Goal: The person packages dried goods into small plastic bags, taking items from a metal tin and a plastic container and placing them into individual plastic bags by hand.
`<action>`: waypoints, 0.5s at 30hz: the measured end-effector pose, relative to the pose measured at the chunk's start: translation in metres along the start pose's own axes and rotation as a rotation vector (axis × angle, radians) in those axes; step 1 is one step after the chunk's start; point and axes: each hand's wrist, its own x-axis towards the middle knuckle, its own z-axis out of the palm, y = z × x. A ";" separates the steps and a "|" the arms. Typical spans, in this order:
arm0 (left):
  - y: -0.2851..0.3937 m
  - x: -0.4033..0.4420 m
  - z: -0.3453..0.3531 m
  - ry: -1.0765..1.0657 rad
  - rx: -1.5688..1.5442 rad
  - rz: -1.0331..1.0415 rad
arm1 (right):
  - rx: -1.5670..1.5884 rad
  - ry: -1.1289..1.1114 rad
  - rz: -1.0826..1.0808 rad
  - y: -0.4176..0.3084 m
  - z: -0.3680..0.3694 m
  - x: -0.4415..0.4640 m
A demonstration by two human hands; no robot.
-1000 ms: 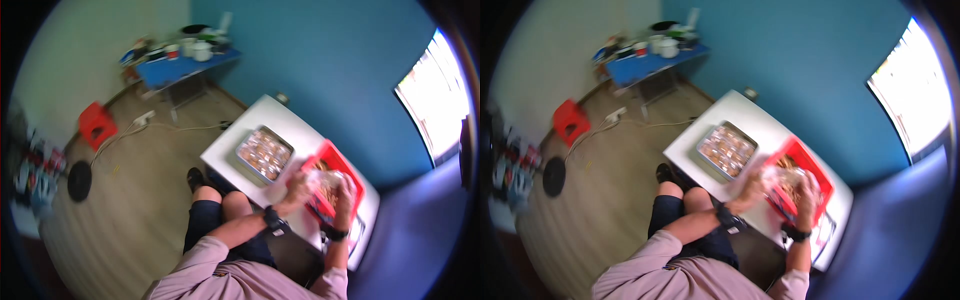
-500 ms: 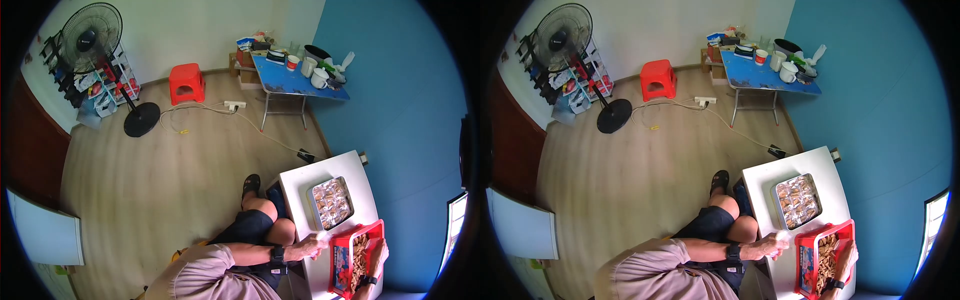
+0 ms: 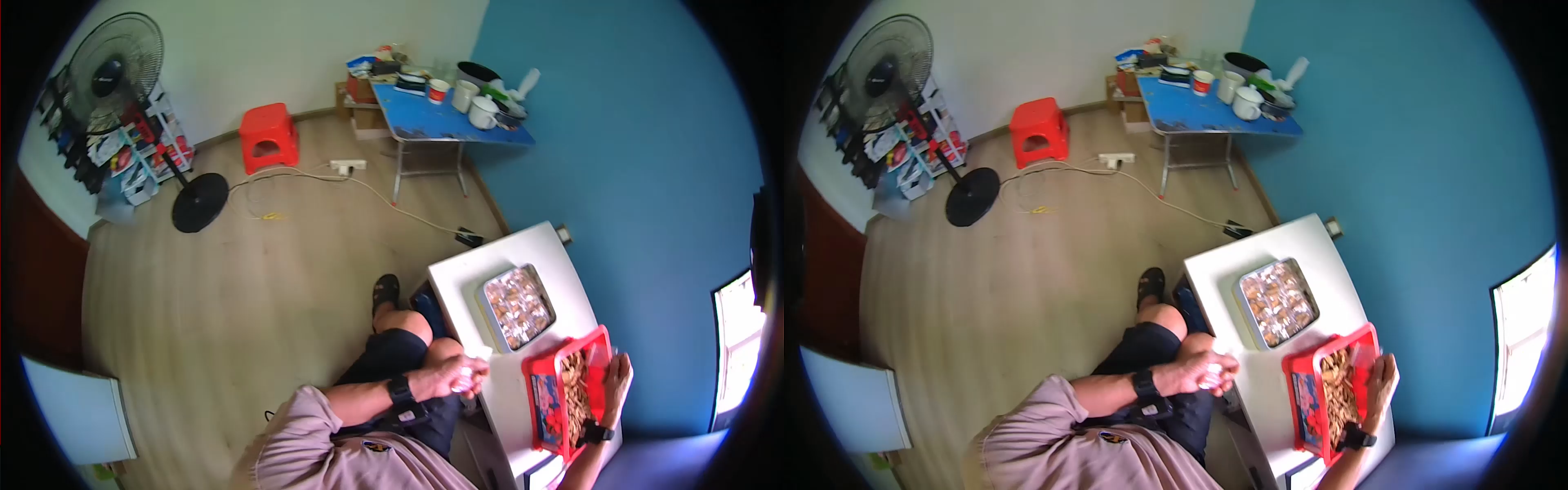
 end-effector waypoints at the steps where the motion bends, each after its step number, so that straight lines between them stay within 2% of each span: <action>1: 0.001 -0.006 -0.004 -0.031 0.011 -0.001 | 0.188 -0.020 0.029 -0.025 0.002 -0.010; 3: 0.007 -0.022 -0.002 -0.169 -0.048 -0.014 | 0.330 -0.044 -0.044 -0.068 0.022 -0.032; 5: 0.012 -0.040 0.011 -0.168 -0.056 -0.077 | 0.652 -0.063 0.066 -0.117 0.053 -0.064; 7: 0.012 -0.053 0.016 -0.172 -0.013 -0.111 | 0.620 -0.508 -0.045 -0.140 0.059 -0.078; 9: 0.008 -0.066 0.015 -0.220 0.010 -0.125 | 0.596 -0.668 -0.118 -0.153 0.093 -0.094; 11: 0.007 -0.089 0.034 -0.117 0.171 0.037 | 0.380 -0.843 -0.386 -0.175 0.123 -0.095; 13: 0.003 -0.102 0.029 -0.158 0.129 0.008 | 0.211 -0.787 -0.701 -0.180 0.155 -0.100; 15: 0.000 -0.113 0.021 -0.199 0.088 -0.020 | 0.161 -0.835 -0.711 -0.192 0.166 -0.109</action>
